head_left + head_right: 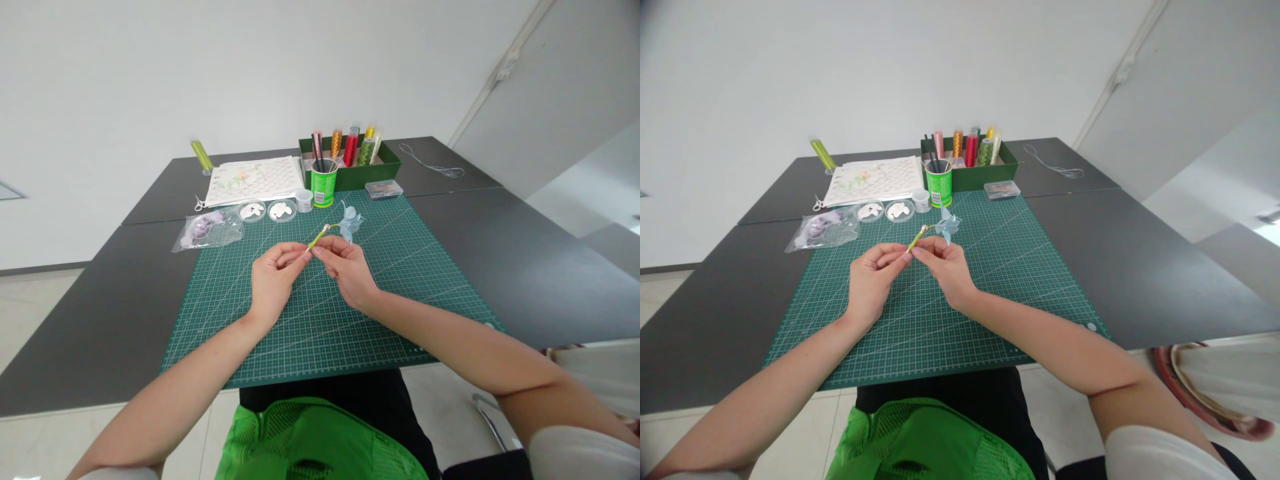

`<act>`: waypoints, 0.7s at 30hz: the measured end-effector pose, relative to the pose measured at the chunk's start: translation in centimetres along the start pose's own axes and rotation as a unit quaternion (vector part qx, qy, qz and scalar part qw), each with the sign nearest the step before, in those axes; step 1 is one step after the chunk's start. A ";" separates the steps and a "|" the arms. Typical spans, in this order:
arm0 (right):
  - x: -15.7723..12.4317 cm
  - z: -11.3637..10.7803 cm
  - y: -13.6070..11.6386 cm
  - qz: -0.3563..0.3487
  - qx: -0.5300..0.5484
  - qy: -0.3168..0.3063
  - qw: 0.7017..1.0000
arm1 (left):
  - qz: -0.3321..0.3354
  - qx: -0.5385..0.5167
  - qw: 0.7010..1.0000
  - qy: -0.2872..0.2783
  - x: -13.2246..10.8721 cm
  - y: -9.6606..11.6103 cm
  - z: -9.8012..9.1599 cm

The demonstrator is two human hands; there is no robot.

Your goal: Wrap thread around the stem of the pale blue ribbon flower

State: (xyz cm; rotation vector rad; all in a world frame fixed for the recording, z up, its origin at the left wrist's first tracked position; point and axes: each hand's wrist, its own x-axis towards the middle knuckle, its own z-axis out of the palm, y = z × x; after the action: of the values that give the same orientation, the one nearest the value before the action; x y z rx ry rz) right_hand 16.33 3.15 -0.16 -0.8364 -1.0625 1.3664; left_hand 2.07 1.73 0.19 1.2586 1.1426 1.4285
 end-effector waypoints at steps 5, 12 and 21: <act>0.1 0.0 -0.3 -0.003 -0.010 0.004 1.000 | -0.028 -0.009 0.999 -0.040 0.3 0.3 -0.2; 0.3 -0.1 -0.4 0.002 0.004 0.001 1.000 | -0.081 -0.025 0.986 -0.142 0.4 0.7 -0.3; 0.5 -0.2 -1.0 0.019 0.019 -0.008 1.000 | -0.160 -0.153 0.958 -0.181 0.8 1.1 -0.4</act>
State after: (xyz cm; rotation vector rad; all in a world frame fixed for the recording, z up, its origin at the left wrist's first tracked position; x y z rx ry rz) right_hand 16.81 3.56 0.72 -0.8227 -1.0331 1.4235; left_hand 1.51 2.31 1.34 1.0088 0.7960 1.0320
